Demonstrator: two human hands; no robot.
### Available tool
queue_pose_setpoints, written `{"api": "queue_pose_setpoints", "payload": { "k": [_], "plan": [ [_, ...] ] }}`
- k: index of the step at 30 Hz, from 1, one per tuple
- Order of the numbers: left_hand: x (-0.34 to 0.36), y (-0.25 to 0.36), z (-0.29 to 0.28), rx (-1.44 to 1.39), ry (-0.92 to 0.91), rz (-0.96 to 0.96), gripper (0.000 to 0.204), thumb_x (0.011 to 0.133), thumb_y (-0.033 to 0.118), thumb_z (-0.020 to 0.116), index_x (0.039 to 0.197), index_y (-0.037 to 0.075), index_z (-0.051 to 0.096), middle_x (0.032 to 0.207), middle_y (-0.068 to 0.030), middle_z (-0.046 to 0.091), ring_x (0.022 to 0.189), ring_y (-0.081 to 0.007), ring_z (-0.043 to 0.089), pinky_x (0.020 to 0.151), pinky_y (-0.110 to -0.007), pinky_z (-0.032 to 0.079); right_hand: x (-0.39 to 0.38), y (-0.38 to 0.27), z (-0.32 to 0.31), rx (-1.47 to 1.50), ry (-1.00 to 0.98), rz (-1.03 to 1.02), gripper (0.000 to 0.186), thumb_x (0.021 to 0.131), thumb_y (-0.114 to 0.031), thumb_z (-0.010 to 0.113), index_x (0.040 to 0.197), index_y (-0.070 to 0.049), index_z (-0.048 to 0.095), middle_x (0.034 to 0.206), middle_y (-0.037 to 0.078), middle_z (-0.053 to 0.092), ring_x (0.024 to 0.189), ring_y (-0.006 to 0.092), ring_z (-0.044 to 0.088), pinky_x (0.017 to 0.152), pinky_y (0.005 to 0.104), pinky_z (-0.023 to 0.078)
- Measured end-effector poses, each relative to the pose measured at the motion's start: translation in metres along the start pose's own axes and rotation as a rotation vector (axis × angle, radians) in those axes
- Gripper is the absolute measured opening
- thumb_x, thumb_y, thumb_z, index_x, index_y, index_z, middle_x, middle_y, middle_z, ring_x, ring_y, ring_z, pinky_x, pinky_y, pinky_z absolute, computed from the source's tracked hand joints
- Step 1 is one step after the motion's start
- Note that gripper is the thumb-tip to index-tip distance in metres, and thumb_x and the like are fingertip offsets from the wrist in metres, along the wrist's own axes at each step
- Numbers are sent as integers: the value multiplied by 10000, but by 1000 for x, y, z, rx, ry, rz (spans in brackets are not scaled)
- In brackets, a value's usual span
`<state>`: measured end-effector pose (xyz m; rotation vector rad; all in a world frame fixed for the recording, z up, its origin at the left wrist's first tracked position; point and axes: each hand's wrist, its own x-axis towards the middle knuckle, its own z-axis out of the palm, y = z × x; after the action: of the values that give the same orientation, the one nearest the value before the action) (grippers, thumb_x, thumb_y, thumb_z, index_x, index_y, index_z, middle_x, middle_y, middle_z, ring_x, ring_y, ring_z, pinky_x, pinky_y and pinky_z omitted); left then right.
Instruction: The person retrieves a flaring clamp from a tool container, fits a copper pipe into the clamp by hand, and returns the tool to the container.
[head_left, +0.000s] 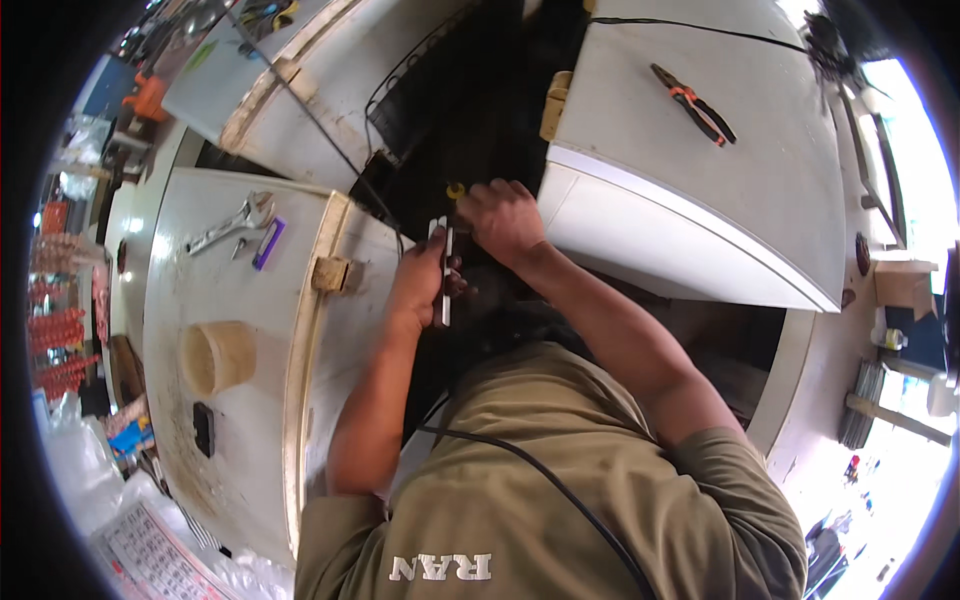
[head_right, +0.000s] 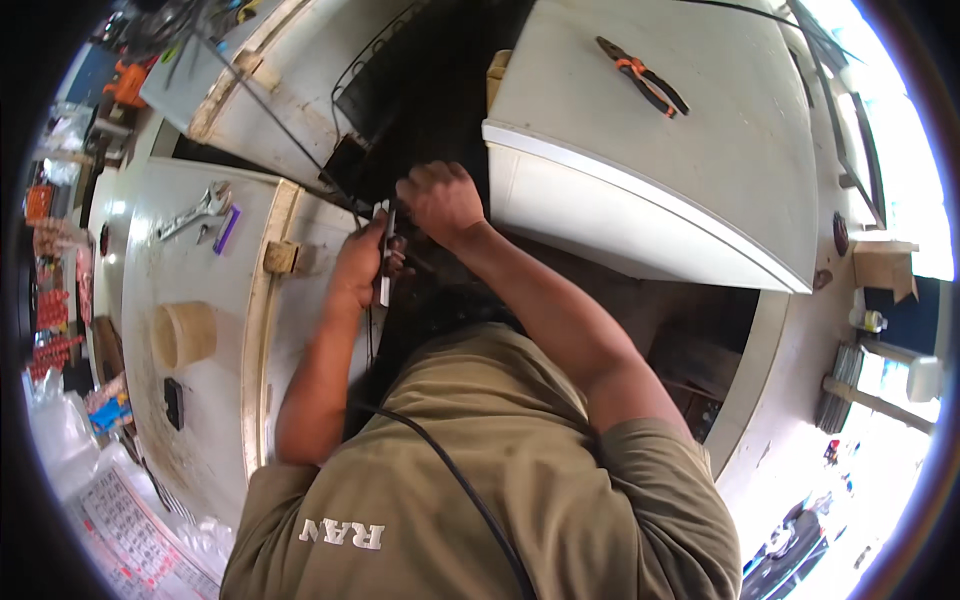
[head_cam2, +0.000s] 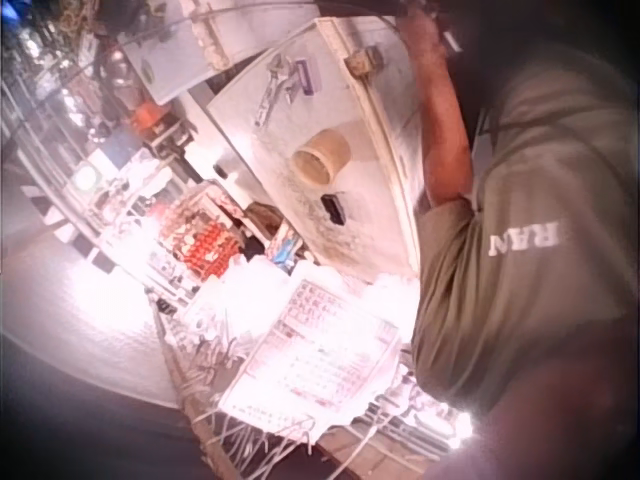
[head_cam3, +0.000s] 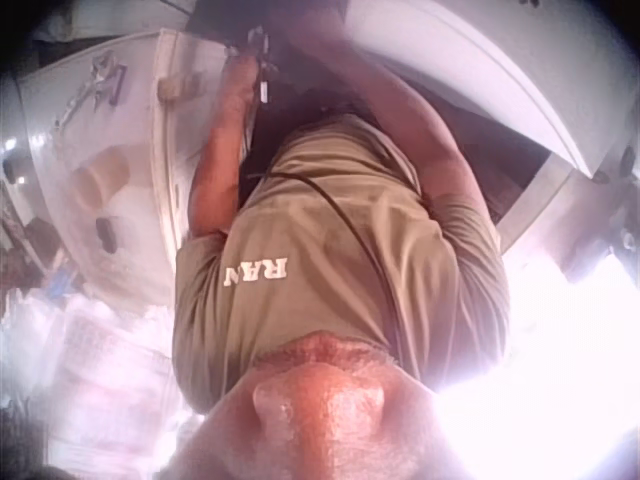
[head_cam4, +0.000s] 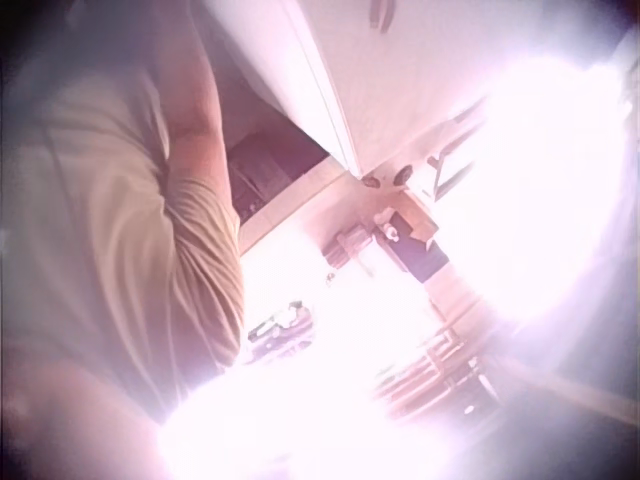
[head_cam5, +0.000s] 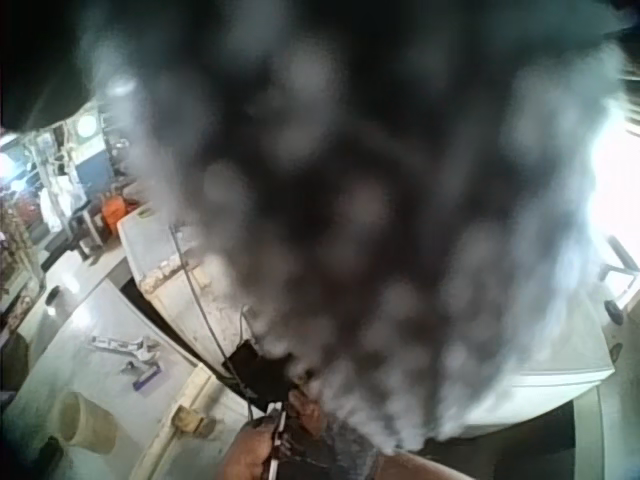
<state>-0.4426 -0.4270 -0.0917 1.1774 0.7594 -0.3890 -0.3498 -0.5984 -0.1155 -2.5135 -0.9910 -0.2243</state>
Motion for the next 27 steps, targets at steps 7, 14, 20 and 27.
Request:
{"api": "queue_pose_setpoints", "payload": {
  "k": [7, 14, 20, 27],
  "plan": [
    [-39, 31, -12, 214, 31, 156, 441, 1053, 564, 686, 1094, 126, 667, 830, 24, 637, 575, -88, 549, 495, -253, 479, 2, -37, -44, 715, -123, 322, 394, 899, -231, 801, 1205, -15, 680, 958, 206, 768, 906, 398, 759, 813, 464, 576],
    [-77, 27, 1, -77, -270, 68, 416, 1094, 531, 628, 1145, 118, 631, 863, -11, 637, 531, -92, 534, 452, -264, 445, 17, -16, -60, 600, 216, 123, 277, 1005, -31, 652, 1280, -62, 655, 1193, 119, 733, 958, 245, 723, 817, 371, 575],
    [-71, 27, -3, -434, -394, 147, 453, 1118, 538, 552, 1334, 141, 590, 1056, -43, 714, 762, -205, 765, 626, -456, 695, -47, -61, -64, 1107, -197, 284, 276, 1124, -265, 617, 1294, -51, 645, 1049, 89, 716, 932, 140, 664, 819, 321, 551],
    [-79, 22, 5, -523, -582, 124, 451, 1126, 513, 550, 1374, 141, 603, 1411, -105, 702, 888, -235, 798, 687, -496, 691, -41, -22, -57, 1652, -388, 258, 242, 1129, -239, 645, 1202, -9, 668, 1080, 16, 711, 1013, 108, 634, 935, 325, 529]
  ]
}}
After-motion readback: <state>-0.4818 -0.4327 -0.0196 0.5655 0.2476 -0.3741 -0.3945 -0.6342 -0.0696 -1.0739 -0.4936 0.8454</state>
